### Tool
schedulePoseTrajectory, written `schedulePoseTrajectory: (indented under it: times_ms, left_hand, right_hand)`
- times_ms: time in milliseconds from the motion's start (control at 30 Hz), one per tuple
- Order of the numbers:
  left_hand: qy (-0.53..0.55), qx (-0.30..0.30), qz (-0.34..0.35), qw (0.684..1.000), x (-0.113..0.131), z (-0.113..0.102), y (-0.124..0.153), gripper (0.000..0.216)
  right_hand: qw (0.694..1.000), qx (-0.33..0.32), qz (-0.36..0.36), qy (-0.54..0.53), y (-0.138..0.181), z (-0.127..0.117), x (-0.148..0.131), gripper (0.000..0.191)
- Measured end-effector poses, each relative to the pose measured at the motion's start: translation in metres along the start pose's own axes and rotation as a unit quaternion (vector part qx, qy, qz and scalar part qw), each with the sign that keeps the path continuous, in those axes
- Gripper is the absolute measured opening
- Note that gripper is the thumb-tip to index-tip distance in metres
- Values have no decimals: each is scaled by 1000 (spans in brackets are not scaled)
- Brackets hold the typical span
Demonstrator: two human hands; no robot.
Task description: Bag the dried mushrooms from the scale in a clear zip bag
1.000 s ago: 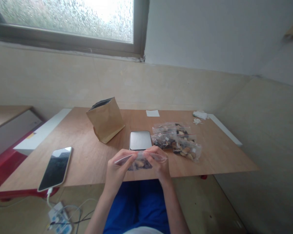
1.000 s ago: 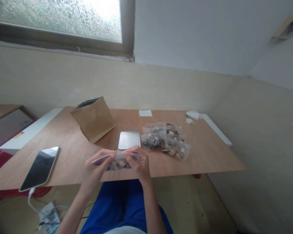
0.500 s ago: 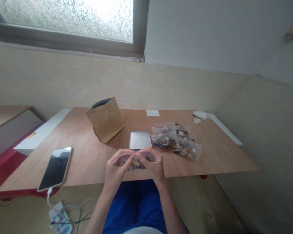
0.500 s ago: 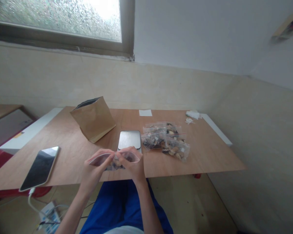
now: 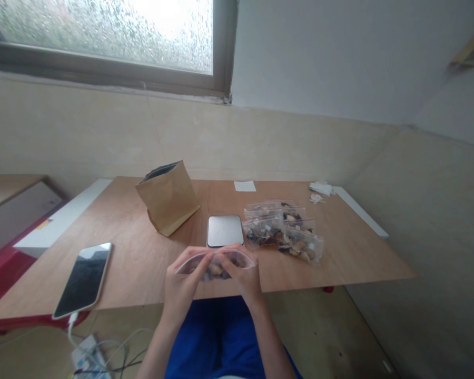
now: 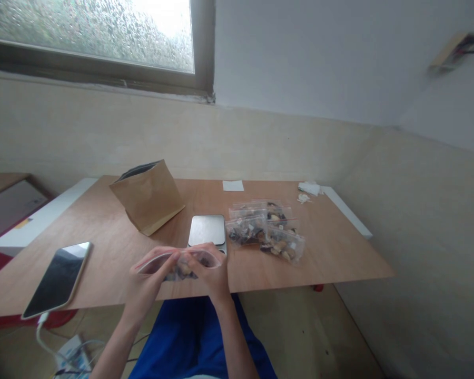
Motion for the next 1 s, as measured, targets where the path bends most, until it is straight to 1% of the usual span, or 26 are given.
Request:
schedulePoseTrajectory:
  times_ms: [67,167,333,467,600,700,833,900,1000]
  left_hand:
    - [3,-12,-1,1000,1,0,-1,20]
    - [10,-31,6,999,1,1,-1,17]
    - [3,-34,33,999,0,-2,0,14]
    - [-5,-9,35,999,-4,-4,6,15]
    - [13,31,43,999,-3,-5,13,15]
    - [24,37,27,999,-2,-4,14,17]
    - [4,49,-5,999,-2,-8,12,18]
    - [10,50,-20,998,-3,-9,11,19]
    - [54,40,-63,996,-8,-8,11,22]
  right_hand:
    - [1000,-9,11,-12,-1,1,1,9]
    - [999,-3,19,-27,-1,1,2,8]
    - [999,-25,32,-31,1,6,3,9]
    - [999,-18,28,-3,2,4,-1,10]
    - [1000,15,0,16,3,-1,-10,9]
    - [999,43,-14,29,5,-3,-15,10]
    - [998,50,-18,40,5,-4,-17,9]
    - [998,34,-17,45,4,-4,-17,12]
    - [998,-21,-20,49,2,0,-16,26]
Point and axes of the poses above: each hand's wrist, its own y-axis away from the middle knuckle, its own z-axis out of the palm, x = y × z, the point moved 7 cm from there along -y, towards the middle knuckle, and after that the axes turned 4 degrees about y, right-handed, at the moved point
